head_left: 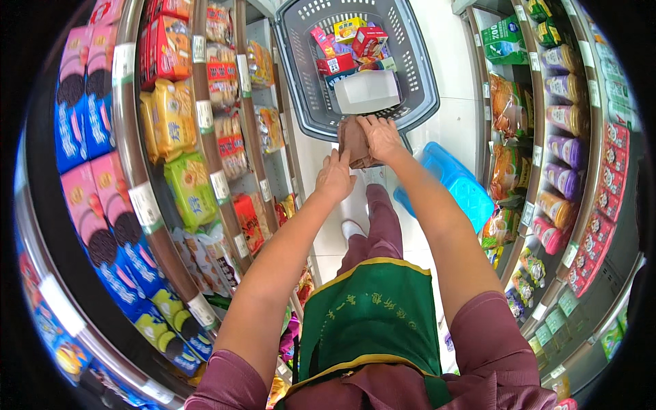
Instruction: The person restocks snack items in a convenience store. They repeatedly take packaged snacks from a shopping basket and place them onto the shelves, organizing them by type and filling gaps in the display.
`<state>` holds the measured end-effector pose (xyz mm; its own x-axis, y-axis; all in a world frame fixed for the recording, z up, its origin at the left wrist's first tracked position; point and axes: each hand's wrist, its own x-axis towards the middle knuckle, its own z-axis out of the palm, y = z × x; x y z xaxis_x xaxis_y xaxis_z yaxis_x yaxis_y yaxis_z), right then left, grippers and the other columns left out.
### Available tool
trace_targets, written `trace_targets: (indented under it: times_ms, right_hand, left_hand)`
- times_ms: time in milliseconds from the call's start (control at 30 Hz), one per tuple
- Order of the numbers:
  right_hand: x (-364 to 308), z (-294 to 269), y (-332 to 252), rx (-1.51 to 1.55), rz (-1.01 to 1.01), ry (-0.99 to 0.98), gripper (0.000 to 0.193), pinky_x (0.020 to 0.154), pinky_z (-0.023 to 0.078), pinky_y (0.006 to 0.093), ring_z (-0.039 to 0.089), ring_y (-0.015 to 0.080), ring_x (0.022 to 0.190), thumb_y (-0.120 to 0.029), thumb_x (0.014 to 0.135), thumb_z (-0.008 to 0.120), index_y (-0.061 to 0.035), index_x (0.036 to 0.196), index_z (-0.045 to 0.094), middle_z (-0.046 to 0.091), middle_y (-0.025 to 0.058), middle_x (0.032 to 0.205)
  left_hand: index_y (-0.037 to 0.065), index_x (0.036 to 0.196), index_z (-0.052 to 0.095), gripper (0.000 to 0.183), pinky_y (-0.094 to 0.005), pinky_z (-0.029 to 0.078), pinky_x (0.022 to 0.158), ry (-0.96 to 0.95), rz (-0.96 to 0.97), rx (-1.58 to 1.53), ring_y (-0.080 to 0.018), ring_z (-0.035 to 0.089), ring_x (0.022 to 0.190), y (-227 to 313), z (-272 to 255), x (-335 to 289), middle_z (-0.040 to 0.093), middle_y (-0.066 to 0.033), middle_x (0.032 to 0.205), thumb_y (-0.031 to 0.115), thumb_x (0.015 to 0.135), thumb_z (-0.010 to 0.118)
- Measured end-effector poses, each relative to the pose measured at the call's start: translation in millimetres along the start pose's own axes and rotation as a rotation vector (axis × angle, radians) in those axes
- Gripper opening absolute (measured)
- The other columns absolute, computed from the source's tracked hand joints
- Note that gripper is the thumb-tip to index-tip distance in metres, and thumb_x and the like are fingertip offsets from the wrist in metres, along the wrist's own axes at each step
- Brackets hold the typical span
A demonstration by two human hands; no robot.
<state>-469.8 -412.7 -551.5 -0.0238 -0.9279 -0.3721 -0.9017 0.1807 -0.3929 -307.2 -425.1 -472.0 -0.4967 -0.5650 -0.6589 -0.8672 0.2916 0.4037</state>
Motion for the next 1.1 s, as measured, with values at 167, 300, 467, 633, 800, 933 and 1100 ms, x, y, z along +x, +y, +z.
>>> trace_targets:
  times_ms: [167,300,467,633,800,933,1100]
  right_hand:
    - [-49,25,-6,0.025,-0.048,-0.056,0.070,0.089,0.039,0.0433,0.052,0.0291,0.109,-0.005,0.064,0.069,-0.0156,0.129,0.044,0.053,0.0094,0.116]
    - [-105,62,-13,0.027,-0.097,-0.083,0.071,0.083,0.040,0.0437,0.054,0.0319,0.102,-0.009,0.063,0.072,-0.0134,0.127,0.044,0.053,0.0109,0.112]
    - [-170,100,-29,0.112,-0.144,-0.142,0.069,0.084,0.041,0.0450,0.054,0.0323,0.101,-0.012,0.065,0.071,-0.0113,0.128,0.042,0.052,0.0115,0.114]
    - [-224,130,-49,0.183,-0.122,-0.217,0.067,0.085,0.041,0.0442,0.054,0.0305,0.101,-0.019,0.070,0.070,-0.0106,0.129,0.040,0.051,0.0111,0.115]
    - [-269,151,-64,0.234,-0.116,-0.240,0.054,0.087,0.040,0.0409,0.050,0.0307,0.105,-0.013,0.078,0.058,-0.0087,0.130,0.043,0.051,0.0123,0.118]
    - [-282,136,-52,0.315,-0.287,-0.025,0.044,0.088,0.040,0.0409,0.048,0.0308,0.107,-0.014,0.079,0.057,-0.0063,0.122,0.052,0.050,0.0153,0.118]
    - [-247,96,-25,0.079,-0.077,0.070,0.049,0.088,0.042,0.0419,0.049,0.0318,0.106,-0.019,0.077,0.063,-0.0064,0.123,0.050,0.051,0.0148,0.118]
  left_hand:
    - [0.004,0.140,0.028,0.075,-0.0458,0.038,0.101,0.118,0.026,0.035,-0.0459,0.031,0.128,-15,57,-25,0.027,-0.0290,0.141,0.016,0.078,0.067]
    - [0.005,0.141,0.025,0.079,-0.0482,0.039,0.099,0.109,0.039,0.085,-0.0477,0.028,0.129,-18,98,-49,0.025,-0.0273,0.143,0.016,0.076,0.068]
    - [0.005,0.141,0.025,0.079,-0.0485,0.039,0.100,0.041,-0.009,0.032,-0.0474,0.028,0.130,-26,151,-86,0.026,-0.0259,0.143,0.014,0.074,0.067]
    - [0.003,0.140,0.023,0.079,-0.0489,0.035,0.102,0.026,-0.109,-0.019,-0.0479,0.029,0.128,-24,191,-125,0.031,-0.0278,0.140,0.015,0.074,0.065]
    - [-0.002,0.136,0.029,0.072,-0.0442,0.026,0.110,-0.046,-0.203,-0.058,-0.0454,0.034,0.126,-25,217,-153,0.035,-0.0291,0.136,0.017,0.075,0.062]
    - [-0.003,0.120,0.047,0.051,-0.0417,0.034,0.103,-0.066,-0.169,0.060,-0.0404,0.043,0.116,-35,246,-168,0.048,-0.0245,0.122,0.018,0.076,0.061]
    - [0.000,0.114,0.055,0.041,-0.0385,0.037,0.100,-0.212,-0.209,0.055,-0.0352,0.044,0.116,0,206,-181,0.052,-0.0185,0.118,0.022,0.079,0.060]
